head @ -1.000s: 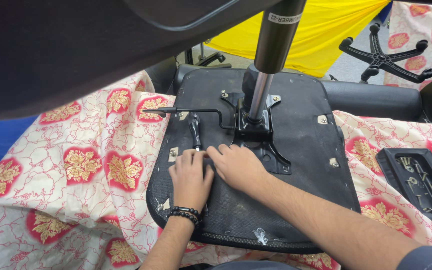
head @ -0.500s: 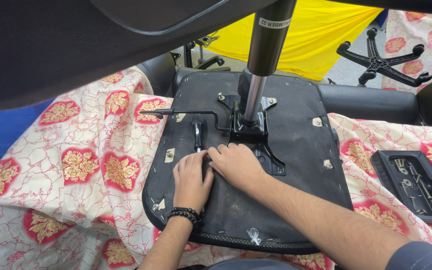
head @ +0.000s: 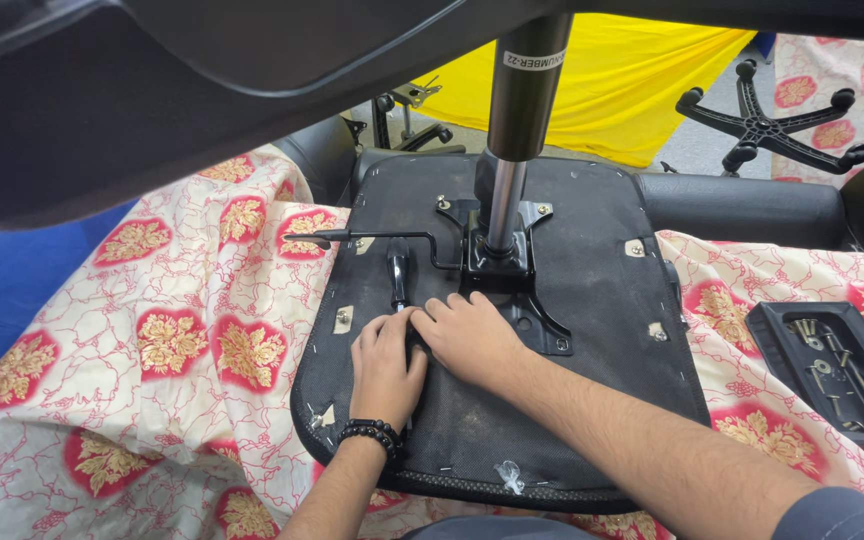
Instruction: The person uses a screwdriver to remove screws from the underside of an office chair seat, detaching the gas-lift mechanism and base plate. The person then removes additional screws from the seat corners and sets the tools aside.
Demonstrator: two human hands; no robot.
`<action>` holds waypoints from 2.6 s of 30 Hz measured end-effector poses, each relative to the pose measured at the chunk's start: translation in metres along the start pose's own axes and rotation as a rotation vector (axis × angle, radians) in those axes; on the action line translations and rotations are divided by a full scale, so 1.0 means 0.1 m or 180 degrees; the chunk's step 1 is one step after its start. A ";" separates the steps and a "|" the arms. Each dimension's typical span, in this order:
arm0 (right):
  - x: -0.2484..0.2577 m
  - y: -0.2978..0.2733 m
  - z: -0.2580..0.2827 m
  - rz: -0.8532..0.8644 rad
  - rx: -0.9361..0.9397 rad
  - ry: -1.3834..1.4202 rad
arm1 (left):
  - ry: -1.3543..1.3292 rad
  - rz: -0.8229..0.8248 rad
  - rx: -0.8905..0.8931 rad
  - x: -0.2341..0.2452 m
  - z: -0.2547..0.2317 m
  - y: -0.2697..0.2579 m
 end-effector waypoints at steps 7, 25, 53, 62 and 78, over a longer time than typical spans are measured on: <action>-0.13 0.03 -0.02 0.0629 -0.0384 -0.0088 | -0.0164 0.0037 0.0148 0.00 0.04 -0.01; -0.12 0.05 -0.04 0.0579 -0.0696 0.0333 | -0.0097 -0.0079 0.0078 -0.01 0.03 0.00; -0.06 0.02 -0.01 0.0329 -0.0295 -0.0060 | -0.0121 0.0007 0.0233 -0.01 0.04 0.02; -0.12 0.03 -0.05 0.1046 -0.0617 -0.0072 | -0.0162 0.0001 0.0155 0.00 0.03 0.02; -0.05 0.02 0.02 0.0257 -0.0133 -0.0281 | -0.0168 0.0016 0.0255 0.02 0.01 0.01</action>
Point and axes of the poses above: each hand's wrist, its own y-axis towards the middle knuckle, its own x-axis out of the back of the hand, z = x × y, the point moved 3 cm from there along y, towards the middle knuckle, and after that the axes turned 5 degrees about -z, right-handed, at the moved point
